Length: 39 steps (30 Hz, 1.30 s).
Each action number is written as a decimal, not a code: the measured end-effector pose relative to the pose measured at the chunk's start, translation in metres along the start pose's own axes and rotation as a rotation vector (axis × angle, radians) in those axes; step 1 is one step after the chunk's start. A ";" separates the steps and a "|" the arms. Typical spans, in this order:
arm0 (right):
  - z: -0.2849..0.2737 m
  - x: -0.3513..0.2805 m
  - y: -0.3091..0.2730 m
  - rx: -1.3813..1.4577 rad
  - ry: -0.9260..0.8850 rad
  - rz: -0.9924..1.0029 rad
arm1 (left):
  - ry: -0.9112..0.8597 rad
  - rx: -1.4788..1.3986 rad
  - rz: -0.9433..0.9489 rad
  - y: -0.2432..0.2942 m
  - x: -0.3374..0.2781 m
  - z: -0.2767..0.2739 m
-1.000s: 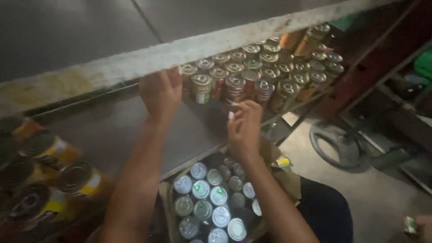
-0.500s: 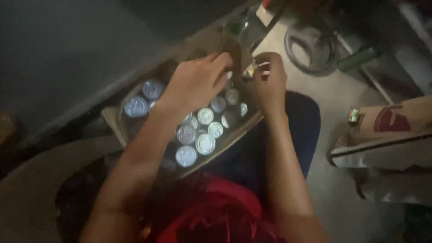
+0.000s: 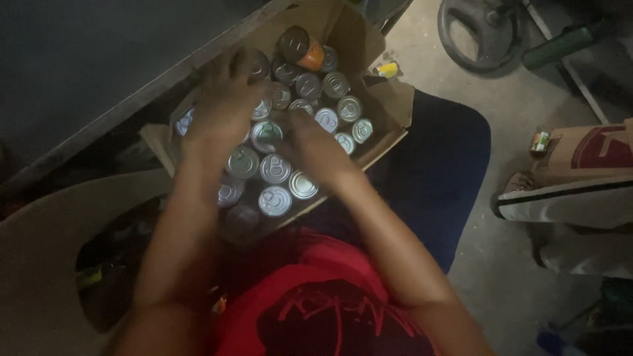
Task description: Stocking canned goods from a cardboard tray onto a metal grocery shelf.
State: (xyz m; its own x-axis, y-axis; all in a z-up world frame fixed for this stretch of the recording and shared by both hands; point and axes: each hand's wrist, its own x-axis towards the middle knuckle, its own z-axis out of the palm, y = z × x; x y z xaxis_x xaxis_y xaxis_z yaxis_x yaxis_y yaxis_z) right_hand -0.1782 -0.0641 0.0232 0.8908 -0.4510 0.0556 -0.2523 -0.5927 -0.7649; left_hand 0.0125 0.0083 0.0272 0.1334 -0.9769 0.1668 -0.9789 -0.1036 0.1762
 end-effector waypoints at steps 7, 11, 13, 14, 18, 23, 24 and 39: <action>0.037 0.014 -0.013 -0.306 0.081 0.145 | -0.106 0.062 -0.043 -0.005 -0.001 0.010; 0.026 0.019 -0.009 -0.187 -0.044 0.344 | -0.144 0.054 -0.023 -0.007 0.001 0.021; 0.026 0.017 0.001 -0.125 -0.056 0.322 | -0.149 0.079 -0.049 -0.002 -0.001 0.012; 0.022 0.018 0.004 -0.169 -0.052 0.363 | -0.194 -0.005 -0.096 0.002 0.000 0.000; -0.002 0.019 0.010 -0.136 -0.065 0.446 | -0.412 -0.150 -0.194 0.007 0.011 -0.018; 0.002 0.009 0.014 0.069 0.009 0.521 | -0.346 -0.142 -0.149 0.000 0.008 -0.003; 0.001 0.009 0.012 0.112 0.013 0.454 | -0.411 -0.186 -0.196 0.000 0.012 -0.007; -0.030 0.014 0.019 -0.122 0.352 0.201 | -0.498 -0.280 -0.295 0.034 0.024 -0.055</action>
State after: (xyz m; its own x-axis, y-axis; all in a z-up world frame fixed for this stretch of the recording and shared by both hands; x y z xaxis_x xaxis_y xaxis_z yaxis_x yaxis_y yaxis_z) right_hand -0.1819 -0.1021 0.0290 0.6412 -0.7535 0.1451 -0.4698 -0.5350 -0.7022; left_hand -0.0092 -0.0083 0.0902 0.2371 -0.8914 -0.3862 -0.8257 -0.3944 0.4034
